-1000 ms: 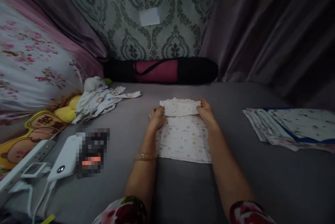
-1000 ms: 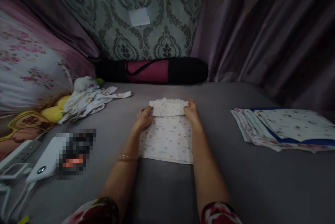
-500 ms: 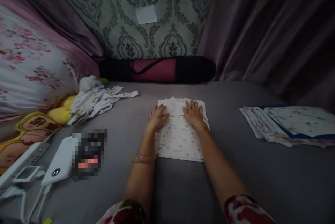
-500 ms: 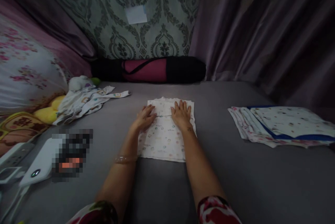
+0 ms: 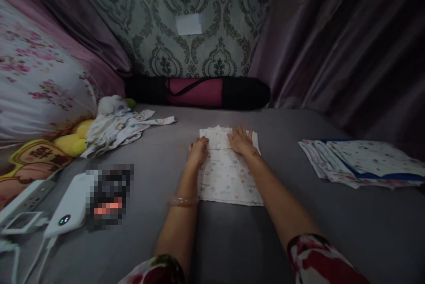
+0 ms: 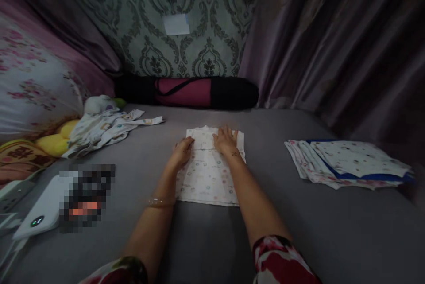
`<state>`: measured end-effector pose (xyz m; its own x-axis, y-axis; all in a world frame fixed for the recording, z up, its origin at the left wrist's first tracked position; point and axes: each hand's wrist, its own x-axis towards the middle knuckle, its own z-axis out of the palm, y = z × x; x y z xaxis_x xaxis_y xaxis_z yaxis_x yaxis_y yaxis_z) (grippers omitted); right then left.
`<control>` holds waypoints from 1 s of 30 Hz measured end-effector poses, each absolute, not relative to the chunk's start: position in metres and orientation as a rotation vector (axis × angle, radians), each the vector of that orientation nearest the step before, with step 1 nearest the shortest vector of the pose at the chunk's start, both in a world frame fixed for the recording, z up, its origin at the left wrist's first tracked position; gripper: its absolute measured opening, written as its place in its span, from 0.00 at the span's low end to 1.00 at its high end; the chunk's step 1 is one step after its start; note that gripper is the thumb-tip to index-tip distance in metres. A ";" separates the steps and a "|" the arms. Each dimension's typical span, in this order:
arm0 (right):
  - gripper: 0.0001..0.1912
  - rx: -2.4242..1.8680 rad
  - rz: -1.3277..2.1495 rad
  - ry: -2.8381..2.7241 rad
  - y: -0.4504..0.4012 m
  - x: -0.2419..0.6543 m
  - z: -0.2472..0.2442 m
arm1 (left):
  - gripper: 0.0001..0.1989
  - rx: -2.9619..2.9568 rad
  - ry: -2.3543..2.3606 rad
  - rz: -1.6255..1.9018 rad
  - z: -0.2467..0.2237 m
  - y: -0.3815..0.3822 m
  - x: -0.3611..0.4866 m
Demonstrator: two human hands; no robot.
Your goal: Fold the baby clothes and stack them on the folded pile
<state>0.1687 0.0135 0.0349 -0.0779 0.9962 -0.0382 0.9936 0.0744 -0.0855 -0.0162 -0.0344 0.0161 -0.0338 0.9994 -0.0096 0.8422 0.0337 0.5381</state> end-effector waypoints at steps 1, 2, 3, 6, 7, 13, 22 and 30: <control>0.31 -2.063 0.097 -2.273 0.014 0.167 0.032 | 0.22 1.867 1.933 0.551 0.016 -0.035 -0.016; 0.31 -2.032 0.081 -2.268 0.015 0.166 0.029 | 0.22 1.874 1.930 0.544 0.015 -0.035 -0.017; 0.31 -2.020 0.083 -2.267 0.016 0.166 0.025 | 0.23 1.881 1.927 0.540 0.015 -0.035 -0.017; 0.32 -2.029 0.123 -2.277 0.018 0.169 0.015 | 0.24 1.886 1.917 0.530 0.015 -0.035 -0.018; 0.32 -2.033 0.151 -2.285 0.020 0.169 0.014 | 0.24 1.881 1.915 0.534 0.016 -0.035 -0.018; 0.30 -1.947 0.081 -2.303 0.021 0.153 0.024 | 0.25 1.856 1.924 0.554 0.023 -0.035 -0.020; 0.34 -1.771 0.207 -2.462 0.031 0.108 0.015 | 0.22 1.856 2.035 0.489 0.024 -0.034 -0.023; 0.33 -1.745 0.199 -2.455 0.031 0.101 0.017 | 0.23 1.794 2.017 0.453 0.034 -0.035 -0.028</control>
